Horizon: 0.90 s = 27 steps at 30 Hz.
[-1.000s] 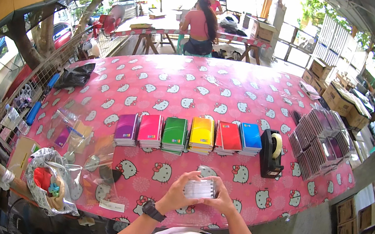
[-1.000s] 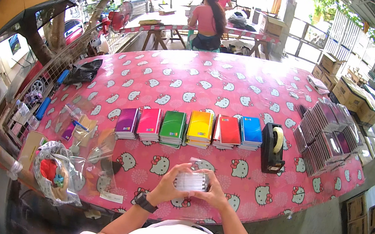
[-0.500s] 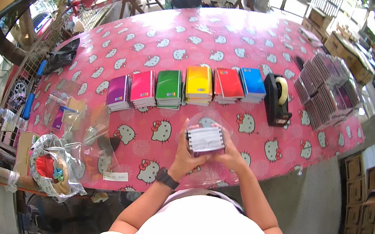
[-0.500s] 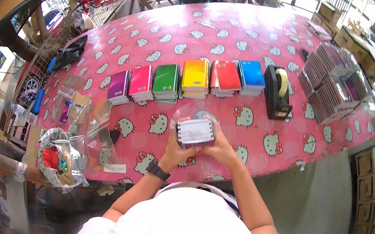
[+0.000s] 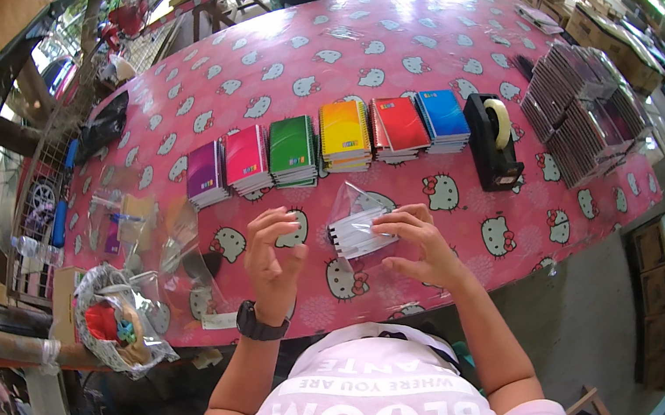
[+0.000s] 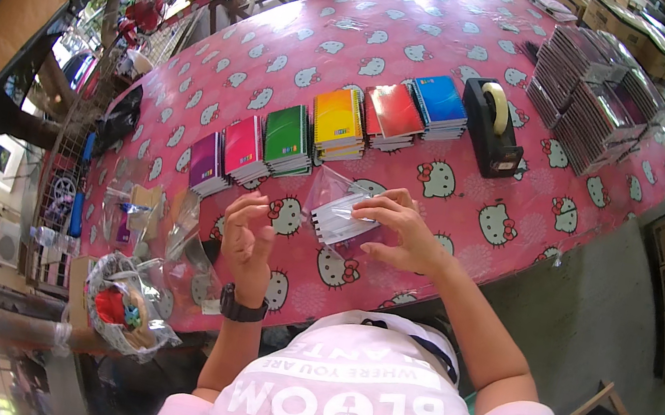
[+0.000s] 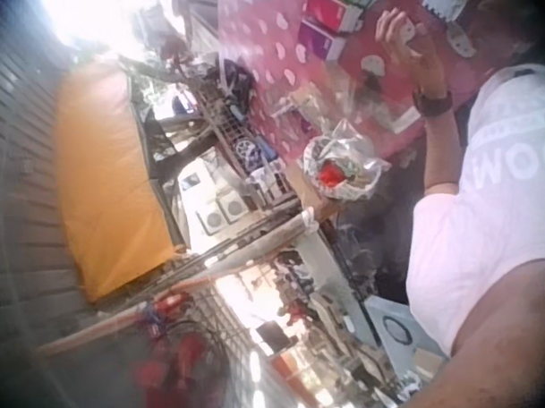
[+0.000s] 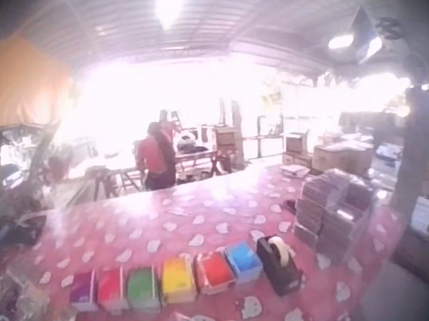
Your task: The person repeatedly places small spiral-bound notebooks into clear plastic bags and seals them with tape. They handle notebooks of different colors one at a time, arranging them on a pink Hello Kitty tablecloth in an outdoor workshop area.
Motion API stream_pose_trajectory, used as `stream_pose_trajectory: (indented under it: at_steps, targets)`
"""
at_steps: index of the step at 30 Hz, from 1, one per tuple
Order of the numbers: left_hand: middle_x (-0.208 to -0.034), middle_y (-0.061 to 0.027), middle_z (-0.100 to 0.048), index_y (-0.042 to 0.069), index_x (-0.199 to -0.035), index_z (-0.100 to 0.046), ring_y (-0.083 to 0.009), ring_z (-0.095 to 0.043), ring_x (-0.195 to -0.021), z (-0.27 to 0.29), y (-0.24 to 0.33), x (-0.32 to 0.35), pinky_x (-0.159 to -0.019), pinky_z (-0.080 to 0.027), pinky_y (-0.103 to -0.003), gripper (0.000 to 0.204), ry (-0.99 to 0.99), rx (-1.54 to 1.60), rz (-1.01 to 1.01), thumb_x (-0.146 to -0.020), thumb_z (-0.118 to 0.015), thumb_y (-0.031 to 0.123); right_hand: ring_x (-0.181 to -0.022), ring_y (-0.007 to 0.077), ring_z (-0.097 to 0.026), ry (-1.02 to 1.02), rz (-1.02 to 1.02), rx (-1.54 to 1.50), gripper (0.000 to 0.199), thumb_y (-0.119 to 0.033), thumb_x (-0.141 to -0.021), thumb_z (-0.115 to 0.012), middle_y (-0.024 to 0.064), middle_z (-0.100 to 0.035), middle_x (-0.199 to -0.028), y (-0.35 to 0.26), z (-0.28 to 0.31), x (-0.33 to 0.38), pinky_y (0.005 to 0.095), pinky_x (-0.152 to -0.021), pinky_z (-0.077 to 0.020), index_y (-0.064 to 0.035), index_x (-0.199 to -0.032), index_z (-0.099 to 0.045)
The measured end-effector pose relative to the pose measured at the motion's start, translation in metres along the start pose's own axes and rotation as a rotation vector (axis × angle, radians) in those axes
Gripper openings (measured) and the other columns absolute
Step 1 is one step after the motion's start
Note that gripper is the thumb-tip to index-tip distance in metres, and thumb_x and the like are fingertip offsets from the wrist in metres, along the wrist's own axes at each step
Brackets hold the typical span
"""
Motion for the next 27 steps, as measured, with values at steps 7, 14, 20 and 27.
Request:
stream_pose_trajectory:
  at_steps: [7,14,20,27]
  targets:
    - [-0.135,-0.0069,-0.048,0.011,-0.124,-0.055,-0.0318,-0.032,-0.131,-0.03,-0.045,0.053,-0.106,-0.024,-0.047,0.042,-0.384,-0.408,-0.097,-0.083,-0.047,0.007,-0.132,0.0308,-0.028,-0.192,0.045,0.163,0.055,-0.008,-0.058,-0.075,-0.0049,-0.043,-0.14,0.005,0.0,-0.004,0.0505,-0.105,-0.0242,-0.0227,-0.11,-0.065]
    - [-0.144,-0.0028,-0.037,0.018,-0.131,-0.051,-0.0363,-0.018,-0.138,-0.039,-0.035,0.039,-0.109,-0.011,-0.055,0.064,-0.572,-0.262,-0.054,-0.071,-0.049,-0.004,-0.137,0.0385,-0.017,-0.41,0.028,0.093,0.065,-0.011,-0.057,-0.076,-0.0006,-0.019,-0.153,0.011,-0.005,0.0,0.0572,-0.106,-0.0205,-0.0267,-0.118,-0.062]
    - [-0.146,-0.002,-0.036,0.022,-0.128,-0.054,-0.0373,-0.013,-0.14,-0.049,-0.033,0.018,-0.109,-0.009,-0.057,0.076,-0.746,-0.314,-0.073,-0.059,-0.054,-0.008,-0.138,0.0405,-0.014,-0.48,-0.003,0.124,0.064,-0.015,-0.055,-0.077,0.0036,-0.013,-0.154,0.008,-0.005,-0.002,0.0589,-0.106,-0.0186,-0.0261,-0.116,-0.063]
    - [-0.145,0.0017,-0.035,0.026,-0.129,-0.052,-0.0382,-0.014,-0.139,-0.044,-0.029,0.023,-0.108,-0.009,-0.062,0.076,-0.761,-0.364,-0.028,-0.062,-0.052,-0.009,-0.123,0.0249,-0.043,0.117,0.008,-0.01,0.041,-0.02,-0.067,-0.076,0.0093,-0.054,-0.129,0.02,0.077,-0.018,0.0383,-0.101,-0.0341,-0.0112,-0.106,-0.067]
Point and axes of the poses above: each hand's wrist, its own x-axis away from the middle knuckle, its own z-axis out of the back of the hand, y = z × x, the point moved 3 cm from there along -x, towards the middle knuckle
